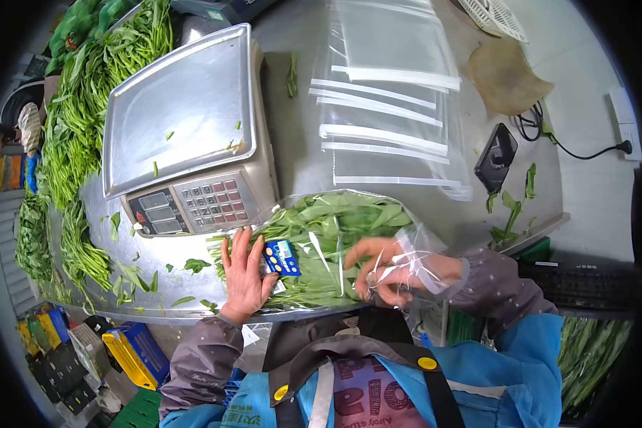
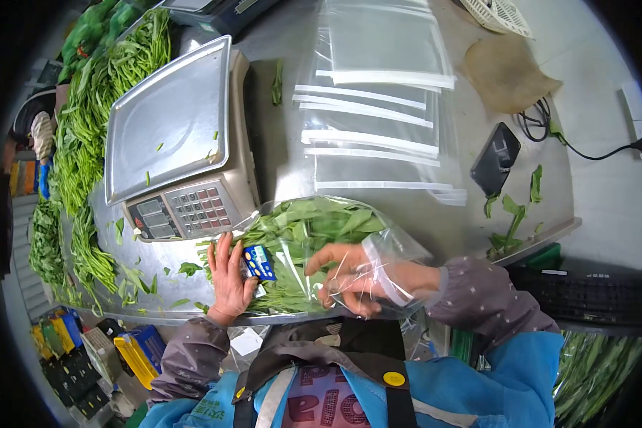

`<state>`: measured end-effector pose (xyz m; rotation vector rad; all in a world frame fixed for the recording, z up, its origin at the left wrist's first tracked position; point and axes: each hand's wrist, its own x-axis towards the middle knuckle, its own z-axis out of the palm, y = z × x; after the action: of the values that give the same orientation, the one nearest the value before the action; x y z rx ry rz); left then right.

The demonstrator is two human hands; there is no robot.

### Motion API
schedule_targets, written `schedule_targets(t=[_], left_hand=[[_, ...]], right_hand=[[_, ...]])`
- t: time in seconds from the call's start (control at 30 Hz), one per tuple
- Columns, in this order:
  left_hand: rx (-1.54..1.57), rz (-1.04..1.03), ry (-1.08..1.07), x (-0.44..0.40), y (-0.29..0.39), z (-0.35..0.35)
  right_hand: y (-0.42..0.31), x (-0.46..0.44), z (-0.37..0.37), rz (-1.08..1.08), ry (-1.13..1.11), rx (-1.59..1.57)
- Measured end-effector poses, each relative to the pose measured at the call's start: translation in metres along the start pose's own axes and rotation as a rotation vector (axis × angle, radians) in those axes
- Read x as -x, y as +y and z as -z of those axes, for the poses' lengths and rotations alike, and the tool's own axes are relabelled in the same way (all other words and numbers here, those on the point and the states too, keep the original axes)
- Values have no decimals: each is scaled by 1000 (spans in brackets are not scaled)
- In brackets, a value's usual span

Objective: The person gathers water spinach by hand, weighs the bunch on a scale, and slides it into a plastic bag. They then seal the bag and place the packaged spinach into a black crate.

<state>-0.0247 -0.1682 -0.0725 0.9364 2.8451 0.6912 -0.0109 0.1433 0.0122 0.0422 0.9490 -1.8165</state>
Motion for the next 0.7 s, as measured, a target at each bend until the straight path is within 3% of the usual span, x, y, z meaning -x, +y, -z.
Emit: schedule_targets(t=[0.03, 0.1, 0.13, 0.2, 0.27, 0.33, 0.37, 0.47, 0.7], left_hand=[[14, 6, 15, 1, -1, 0], [31, 15, 36, 3, -1, 2], [32, 19, 39, 3, -1, 4], [28, 34, 111, 4, -1, 8], [27, 44, 127, 7, 0, 12], [23, 64, 129, 9, 0, 14], [34, 69, 118, 10, 2, 15], [84, 96, 121, 14, 4, 13], [131, 118, 130, 17, 9, 13]], right_hand=[[5, -8, 3, -4, -6, 3], [22, -24, 15, 742, 276, 1270], [14, -24, 14, 740, 272, 1273], [-8, -24, 12, 641, 203, 1866], [-4, -29, 11, 565, 206, 1877], [4, -38, 20, 562, 421, 2107], [6, -40, 25, 559, 424, 2107], [6, -44, 36, 581, 747, 1891], [11, -32, 12, 653, 564, 1755]])
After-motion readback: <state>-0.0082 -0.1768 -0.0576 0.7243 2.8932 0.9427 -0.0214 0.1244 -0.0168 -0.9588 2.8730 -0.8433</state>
